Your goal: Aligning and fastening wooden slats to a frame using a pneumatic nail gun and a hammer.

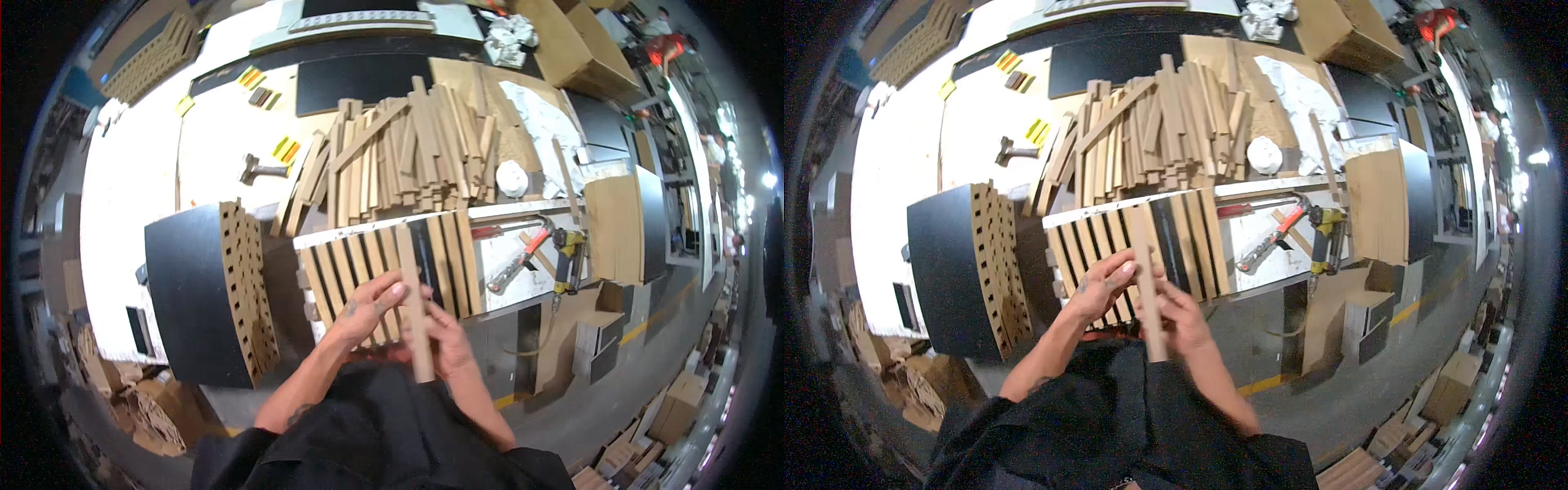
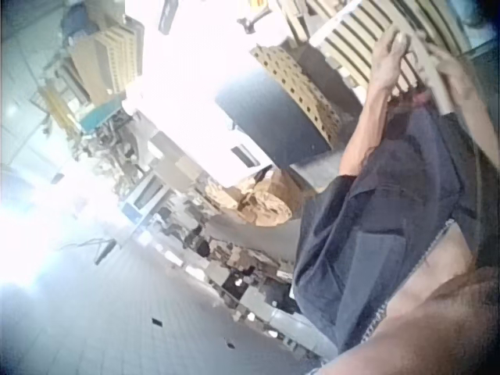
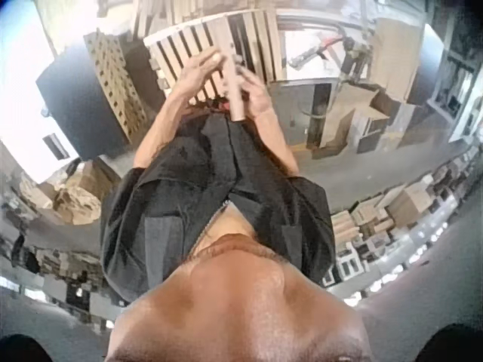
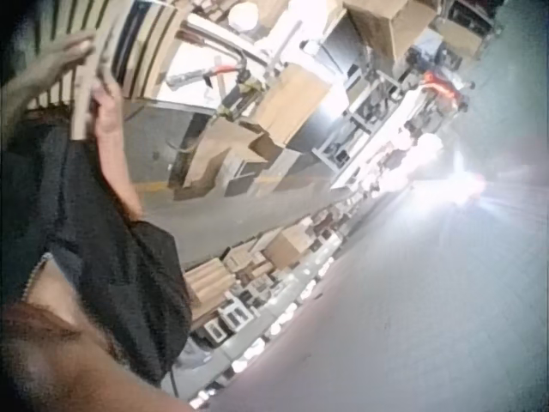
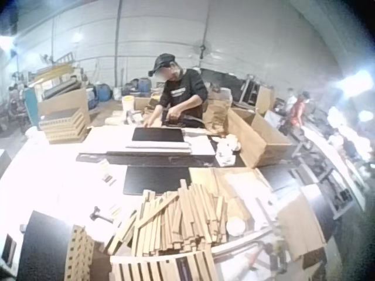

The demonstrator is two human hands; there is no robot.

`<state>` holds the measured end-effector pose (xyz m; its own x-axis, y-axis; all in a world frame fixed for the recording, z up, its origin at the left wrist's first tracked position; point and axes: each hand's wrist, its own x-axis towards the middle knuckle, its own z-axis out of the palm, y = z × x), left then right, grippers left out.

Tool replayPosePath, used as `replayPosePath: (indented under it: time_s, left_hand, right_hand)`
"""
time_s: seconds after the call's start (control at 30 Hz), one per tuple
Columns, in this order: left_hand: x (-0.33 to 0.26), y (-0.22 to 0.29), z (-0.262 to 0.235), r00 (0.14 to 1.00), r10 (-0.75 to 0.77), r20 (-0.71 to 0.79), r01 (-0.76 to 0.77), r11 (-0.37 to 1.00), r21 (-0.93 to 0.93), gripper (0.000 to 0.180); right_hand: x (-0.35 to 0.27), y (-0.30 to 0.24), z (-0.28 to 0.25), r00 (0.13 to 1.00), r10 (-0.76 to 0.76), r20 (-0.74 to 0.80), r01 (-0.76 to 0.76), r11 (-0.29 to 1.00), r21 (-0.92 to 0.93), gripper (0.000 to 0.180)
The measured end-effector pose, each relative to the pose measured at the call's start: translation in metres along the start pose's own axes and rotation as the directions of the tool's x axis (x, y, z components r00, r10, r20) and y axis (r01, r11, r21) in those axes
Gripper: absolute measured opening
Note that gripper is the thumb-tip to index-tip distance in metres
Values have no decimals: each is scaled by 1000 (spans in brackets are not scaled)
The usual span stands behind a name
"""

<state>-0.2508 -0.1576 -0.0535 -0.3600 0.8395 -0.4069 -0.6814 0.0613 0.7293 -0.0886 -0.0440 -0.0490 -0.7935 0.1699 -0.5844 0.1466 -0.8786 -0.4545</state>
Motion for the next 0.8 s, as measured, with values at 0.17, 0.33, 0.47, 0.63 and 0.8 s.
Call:
replayPosePath:
  time_s: [0.17, 0.33, 0.47, 0.63, 0.8]
  left_hand:
    - [2, -12, -10, 986, 4, -167, -12, 999, -49, 38]
    - [33, -13, -25, 781, 438, -445, 29, 686, 727, 40]
    - [87, -9, -38, 696, 714, -67, -117, 205, 972, 45]
    - [122, -27, -35, 755, 655, -31, -91, 152, 984, 57]
    - [130, -37, -32, 771, 634, -62, -47, 154, 987, 57]
  right_hand:
    - [22, -11, 0, 991, 76, 107, -70, 995, -65, 43]
    - [34, -14, -30, 829, -544, 131, 250, 151, -956, 44]
    - [54, -11, -54, 689, -653, 314, 143, -303, -942, 38]
    - [65, -4, -55, 735, -605, 306, 88, -363, -928, 36]
    - [63, 1, -56, 761, -595, 258, 58, -334, -941, 36]
